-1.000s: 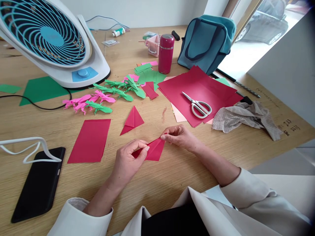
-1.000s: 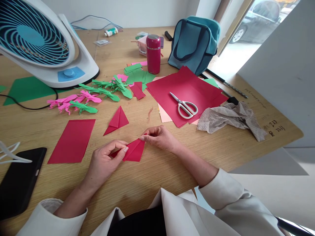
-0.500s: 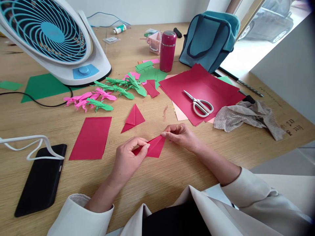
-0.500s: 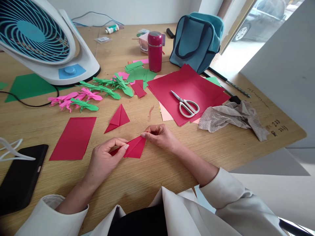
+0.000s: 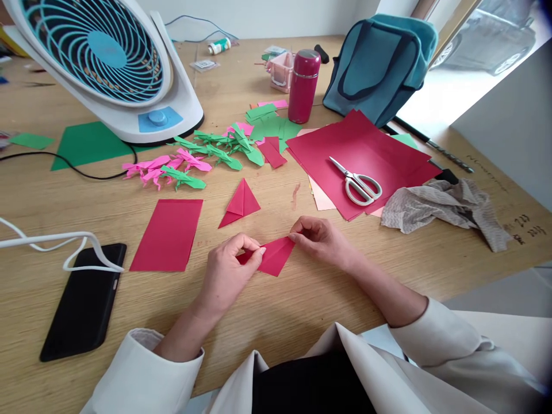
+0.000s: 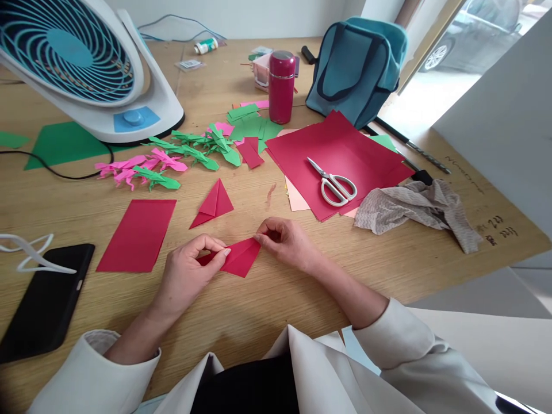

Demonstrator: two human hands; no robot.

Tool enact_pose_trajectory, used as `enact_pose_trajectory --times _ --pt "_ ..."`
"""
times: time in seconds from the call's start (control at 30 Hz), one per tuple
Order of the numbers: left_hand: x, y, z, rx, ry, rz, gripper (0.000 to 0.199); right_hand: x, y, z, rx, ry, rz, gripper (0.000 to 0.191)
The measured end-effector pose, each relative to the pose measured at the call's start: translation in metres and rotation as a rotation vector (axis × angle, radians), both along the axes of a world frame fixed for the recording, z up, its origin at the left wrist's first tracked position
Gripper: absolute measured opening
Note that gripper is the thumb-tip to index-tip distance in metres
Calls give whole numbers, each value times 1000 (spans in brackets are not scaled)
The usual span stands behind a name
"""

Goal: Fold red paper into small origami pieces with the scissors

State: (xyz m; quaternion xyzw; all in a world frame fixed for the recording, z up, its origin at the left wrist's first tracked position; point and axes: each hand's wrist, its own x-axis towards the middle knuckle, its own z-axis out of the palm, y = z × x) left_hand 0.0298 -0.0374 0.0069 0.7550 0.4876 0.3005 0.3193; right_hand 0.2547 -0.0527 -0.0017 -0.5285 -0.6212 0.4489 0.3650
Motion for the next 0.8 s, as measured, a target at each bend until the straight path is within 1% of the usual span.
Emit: enact_pose_trajectory --times 0.1,0.2,0.37,0.53,0.67,0.8 --pt "-1 0 -1 29 58 -29 10 0 -2 7 80 -143 27 14" --pt "-1 1 -2 62 138 -55 10 0 -3 11 140 -289 63 12" --pt "1 2 -3 41 192 -101 11 -2 -6 13 174 -513 135 12" --pt "2 2 -4 60 210 -158 14 -6 -10 13 223 -774 156 15" --pt "2 1 -4 106 285 -196 14 -8 -13 11 255 -883 158 12" --pt "2 -1 -3 144 351 -194 10 -8 -15 11 276 -944 151 10"
